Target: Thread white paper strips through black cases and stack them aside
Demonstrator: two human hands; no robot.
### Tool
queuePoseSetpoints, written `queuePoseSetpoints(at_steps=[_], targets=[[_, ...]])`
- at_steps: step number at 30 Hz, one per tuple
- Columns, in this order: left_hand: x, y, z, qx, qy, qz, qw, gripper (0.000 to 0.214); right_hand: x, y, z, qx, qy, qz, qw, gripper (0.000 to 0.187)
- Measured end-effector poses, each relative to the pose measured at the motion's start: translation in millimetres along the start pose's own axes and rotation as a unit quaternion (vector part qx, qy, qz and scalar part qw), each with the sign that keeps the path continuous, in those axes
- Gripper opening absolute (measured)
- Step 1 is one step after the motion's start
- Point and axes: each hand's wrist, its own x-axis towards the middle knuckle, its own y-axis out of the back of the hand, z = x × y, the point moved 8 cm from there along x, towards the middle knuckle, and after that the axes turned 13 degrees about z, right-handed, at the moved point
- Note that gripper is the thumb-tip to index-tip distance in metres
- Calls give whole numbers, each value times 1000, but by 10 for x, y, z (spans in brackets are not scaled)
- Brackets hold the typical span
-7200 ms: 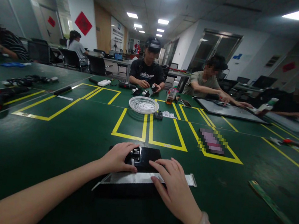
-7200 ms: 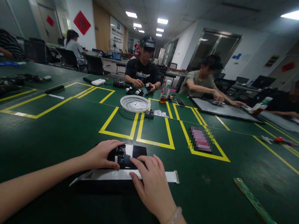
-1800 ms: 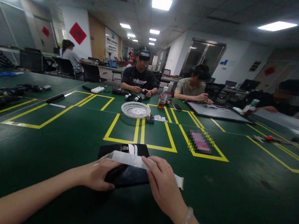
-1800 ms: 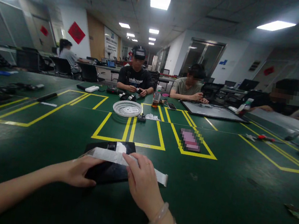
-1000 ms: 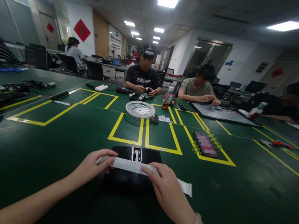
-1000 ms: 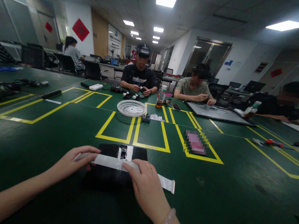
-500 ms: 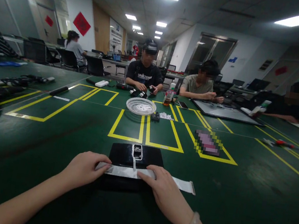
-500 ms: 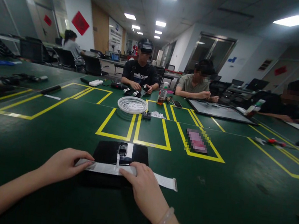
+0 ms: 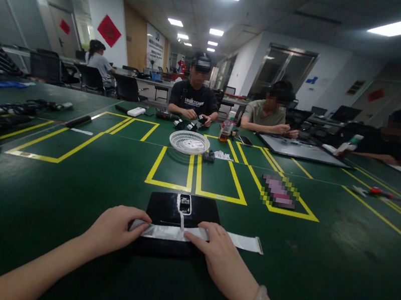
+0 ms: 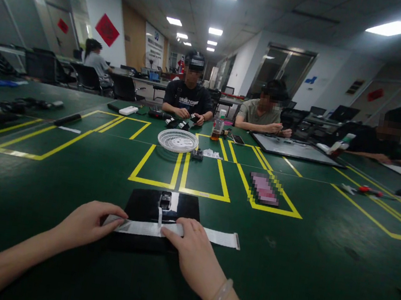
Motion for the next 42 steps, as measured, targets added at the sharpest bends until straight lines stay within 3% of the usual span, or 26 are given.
queuePoseSetpoints(at_steps=[9,16,20,28,35,42], targets=[[-14,-12,66,25,-36,5,999,27,31,-12,-56,3,-21,-17,1000,57],[-23,81,141,-34,-41,25,998,49,63,26,-109,24,-17,-11,1000,51],[-7,84,106,-39,-27,38,998,48,88,48,-132,24,-19,-16,999,49],[17,-20,11,-34,-18,12,999,46,82,35,-150,19,-3,1,1000,46],[-13,-34,71,-39,-2,-17,999,49,78,9,-164,38,-13,-18,999,45],[-33,-94,99,-39,7,-47,998,37,81,-10,-168,35,-27,-13,999,41]])
